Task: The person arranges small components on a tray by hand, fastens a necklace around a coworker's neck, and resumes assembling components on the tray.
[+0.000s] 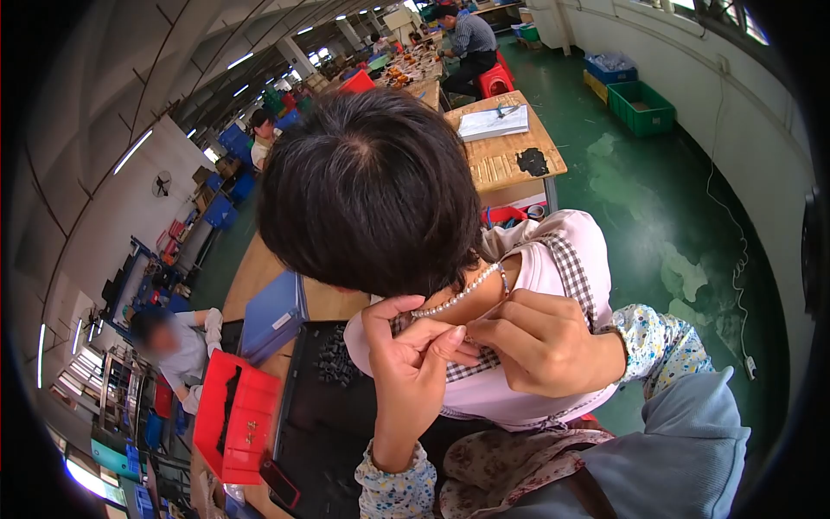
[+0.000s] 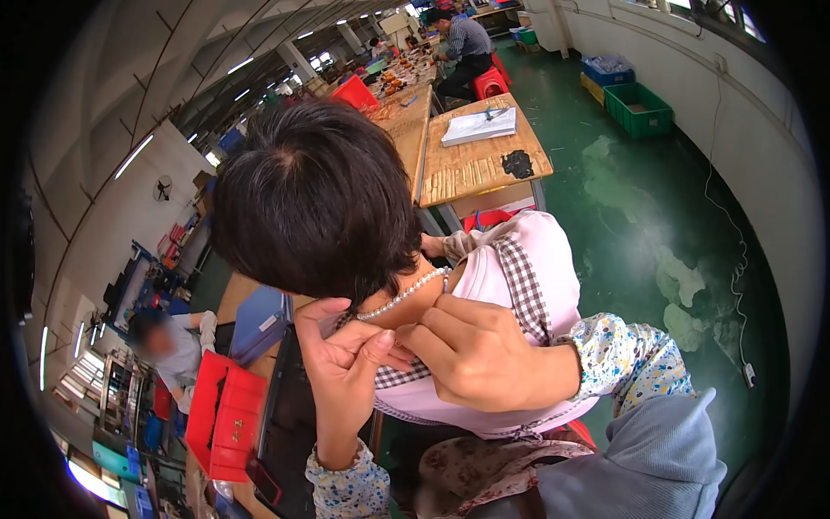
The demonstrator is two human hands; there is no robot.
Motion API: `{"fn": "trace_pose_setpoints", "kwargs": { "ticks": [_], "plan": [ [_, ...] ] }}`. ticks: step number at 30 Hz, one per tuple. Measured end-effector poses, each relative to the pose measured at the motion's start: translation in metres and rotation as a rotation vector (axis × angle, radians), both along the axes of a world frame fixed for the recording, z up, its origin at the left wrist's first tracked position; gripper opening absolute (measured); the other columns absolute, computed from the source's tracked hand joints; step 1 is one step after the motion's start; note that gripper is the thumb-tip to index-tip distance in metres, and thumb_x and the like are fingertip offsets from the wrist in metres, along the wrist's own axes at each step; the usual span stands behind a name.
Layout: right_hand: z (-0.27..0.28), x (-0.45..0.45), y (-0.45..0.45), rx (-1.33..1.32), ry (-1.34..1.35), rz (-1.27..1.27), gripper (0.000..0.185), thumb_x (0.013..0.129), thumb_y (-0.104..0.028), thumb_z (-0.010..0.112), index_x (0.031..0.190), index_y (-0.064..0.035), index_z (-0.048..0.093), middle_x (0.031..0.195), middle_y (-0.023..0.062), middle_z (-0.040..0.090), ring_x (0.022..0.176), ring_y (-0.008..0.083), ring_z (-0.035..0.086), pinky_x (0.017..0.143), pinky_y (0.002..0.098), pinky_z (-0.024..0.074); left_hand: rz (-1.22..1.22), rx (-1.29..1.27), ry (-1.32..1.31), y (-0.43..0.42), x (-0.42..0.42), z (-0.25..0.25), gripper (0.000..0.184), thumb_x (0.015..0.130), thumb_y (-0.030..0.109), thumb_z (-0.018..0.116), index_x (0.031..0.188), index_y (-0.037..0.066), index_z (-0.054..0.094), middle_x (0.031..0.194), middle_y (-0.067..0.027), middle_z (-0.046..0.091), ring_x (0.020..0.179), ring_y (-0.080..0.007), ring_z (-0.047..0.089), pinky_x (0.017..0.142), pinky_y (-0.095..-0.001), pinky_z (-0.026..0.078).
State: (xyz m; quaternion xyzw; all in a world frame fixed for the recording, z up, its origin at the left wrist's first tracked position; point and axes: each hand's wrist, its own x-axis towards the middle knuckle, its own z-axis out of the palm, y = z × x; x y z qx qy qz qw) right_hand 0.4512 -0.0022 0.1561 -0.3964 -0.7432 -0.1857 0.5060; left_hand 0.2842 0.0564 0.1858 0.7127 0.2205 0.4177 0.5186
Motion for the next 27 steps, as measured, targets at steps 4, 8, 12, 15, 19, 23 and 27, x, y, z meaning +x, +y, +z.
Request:
{"fn": "trace_pose_setpoints", "kwargs": {
  "ticks": [4, 8, 12, 15, 19, 23, 27],
  "plan": [
    [0.0, -0.002, 0.0, 0.004, 0.017, -0.03, 0.035, 0.055, 0.006, 0.066, 0.09, 0.0022, 0.066, 0.068, 0.0049, 0.056, 0.059, 0.0212, 0.056, 0.052, 0.0324, 0.0454, 0.002, 0.019, 0.006, 0.0, 0.001, -0.001, 0.042, 0.094, -0.005, 0.056, 0.123, 0.0, 0.025, 0.087, -0.0209, 0.066, 0.073, -0.0228, 0.069, 0.068, -0.032, 0.06],
    [-0.002, -0.004, 0.0, 0.014, 0.014, -0.054, 0.031, 0.058, 0.006, 0.068, 0.089, 0.0022, 0.066, 0.067, 0.0051, 0.055, 0.059, 0.0213, 0.056, 0.051, 0.0325, 0.0449, 0.007, 0.013, -0.005, -0.001, 0.004, -0.001, 0.039, 0.094, -0.006, 0.055, 0.121, -0.001, 0.028, 0.088, -0.0199, 0.067, 0.074, -0.0211, 0.069, 0.068, -0.0308, 0.06],
    [0.001, -0.004, -0.002, -0.025, -0.001, -0.089, 0.031, 0.057, 0.006, 0.068, 0.088, 0.0023, 0.066, 0.067, 0.0062, 0.055, 0.058, 0.022, 0.056, 0.051, 0.033, 0.0448, 0.031, 0.048, 0.0, -0.001, 0.006, -0.004, 0.035, 0.094, -0.006, 0.054, 0.12, -0.002, 0.03, 0.087, -0.0188, 0.067, 0.074, -0.0207, 0.069, 0.068, -0.0303, 0.059],
    [0.003, -0.004, -0.002, -0.034, 0.002, -0.09, 0.03, 0.057, 0.005, 0.068, 0.087, 0.0025, 0.066, 0.067, 0.0068, 0.055, 0.058, 0.0226, 0.056, 0.05, 0.0333, 0.0447, 0.034, 0.081, 0.034, -0.003, 0.004, -0.003, 0.035, 0.094, -0.006, 0.055, 0.119, -0.002, 0.031, 0.087, -0.0182, 0.067, 0.076, -0.0202, 0.069, 0.069, -0.0296, 0.059],
    [0.003, -0.003, 0.0, -0.039, 0.004, -0.084, 0.03, 0.058, 0.005, 0.068, 0.087, 0.002, 0.066, 0.067, 0.0071, 0.055, 0.058, 0.0232, 0.056, 0.05, 0.0337, 0.0444, 0.029, 0.071, 0.039, -0.003, 0.003, -0.006, 0.036, 0.094, -0.006, 0.055, 0.12, -0.001, 0.031, 0.088, -0.0174, 0.067, 0.081, -0.0198, 0.07, 0.072, -0.0286, 0.058],
    [0.004, 0.001, 0.003, -0.018, 0.012, -0.073, 0.027, 0.057, -0.003, 0.064, 0.084, 0.0013, 0.061, 0.07, 0.0081, 0.052, 0.066, 0.0255, 0.057, 0.055, 0.0357, 0.0477, -0.029, 0.061, -0.057, -0.001, -0.001, -0.011, 0.036, 0.093, -0.007, 0.056, 0.121, -0.002, 0.034, 0.088, -0.0156, 0.068, 0.087, -0.0197, 0.07, 0.077, -0.0279, 0.057],
    [0.005, 0.003, 0.0, -0.01, 0.009, -0.012, 0.03, 0.057, -0.001, 0.065, 0.087, 0.0012, 0.063, 0.072, 0.0088, 0.055, 0.066, 0.0258, 0.057, 0.057, 0.0359, 0.0478, 0.017, 0.226, 0.114, -0.001, -0.01, -0.004, 0.033, 0.091, -0.008, 0.057, 0.119, -0.002, 0.04, 0.091, -0.0145, 0.07, 0.088, -0.018, 0.07, 0.079, -0.0276, 0.056]
  ]
}}
